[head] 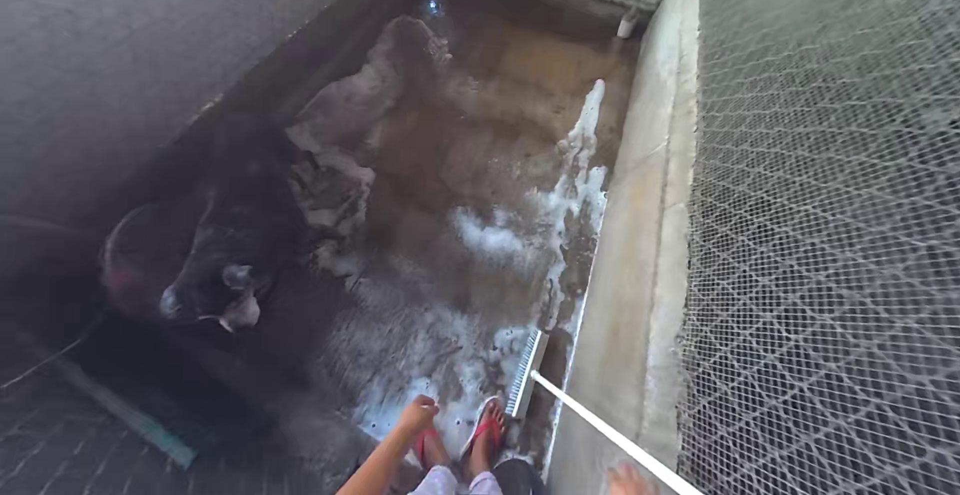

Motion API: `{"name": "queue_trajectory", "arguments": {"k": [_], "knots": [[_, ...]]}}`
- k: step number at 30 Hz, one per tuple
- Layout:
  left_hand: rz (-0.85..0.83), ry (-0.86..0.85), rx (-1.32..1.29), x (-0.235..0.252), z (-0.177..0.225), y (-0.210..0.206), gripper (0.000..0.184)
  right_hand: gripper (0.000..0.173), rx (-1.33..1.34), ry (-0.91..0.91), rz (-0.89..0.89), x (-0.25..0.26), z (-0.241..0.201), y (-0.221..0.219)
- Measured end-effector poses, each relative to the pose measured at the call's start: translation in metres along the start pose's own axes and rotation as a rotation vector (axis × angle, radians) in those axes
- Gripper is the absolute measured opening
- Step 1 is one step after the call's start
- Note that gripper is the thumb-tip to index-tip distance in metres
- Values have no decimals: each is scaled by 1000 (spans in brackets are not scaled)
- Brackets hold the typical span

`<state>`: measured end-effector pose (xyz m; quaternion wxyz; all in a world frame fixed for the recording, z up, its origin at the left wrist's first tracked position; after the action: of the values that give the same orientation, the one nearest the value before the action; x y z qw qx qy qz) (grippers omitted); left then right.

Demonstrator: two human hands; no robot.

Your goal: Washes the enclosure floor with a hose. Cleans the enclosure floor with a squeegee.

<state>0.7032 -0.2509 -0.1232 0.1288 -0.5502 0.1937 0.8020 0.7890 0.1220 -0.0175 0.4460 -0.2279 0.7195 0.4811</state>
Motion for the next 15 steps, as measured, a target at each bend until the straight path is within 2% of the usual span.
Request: {"name": "queue_trajectory", "arguments": {"k": [2,4,8,12,15], "knots": [[19,-20,99,1,2,14,45,48,-238,-136,71,1,31,44],[-19,-79,184,-6,19,3,44,43,-401,-189,76,-7,42,70],[-231,-280,331,-30,84,-74,46,35,-678,-256,-76,-16,38,91],[-432,-521,430,-79,144,-162,59,32,-655,-240,-206,-11,36,119],[-469,-798,496,-120,179,-203,68,35,-522,-322,-207,-8,29,150]]}}
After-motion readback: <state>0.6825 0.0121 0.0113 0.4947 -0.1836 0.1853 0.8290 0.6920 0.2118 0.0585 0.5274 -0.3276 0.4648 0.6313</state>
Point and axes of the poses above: each hand's wrist, its own x-axis towards the middle knuckle, its own y-axis out of the back of the hand, z = x × y, the point moved 6 cm from there along x, towards the middle knuckle, and after that the axes turned 4 degrees about -y, right-handed, at the moved point
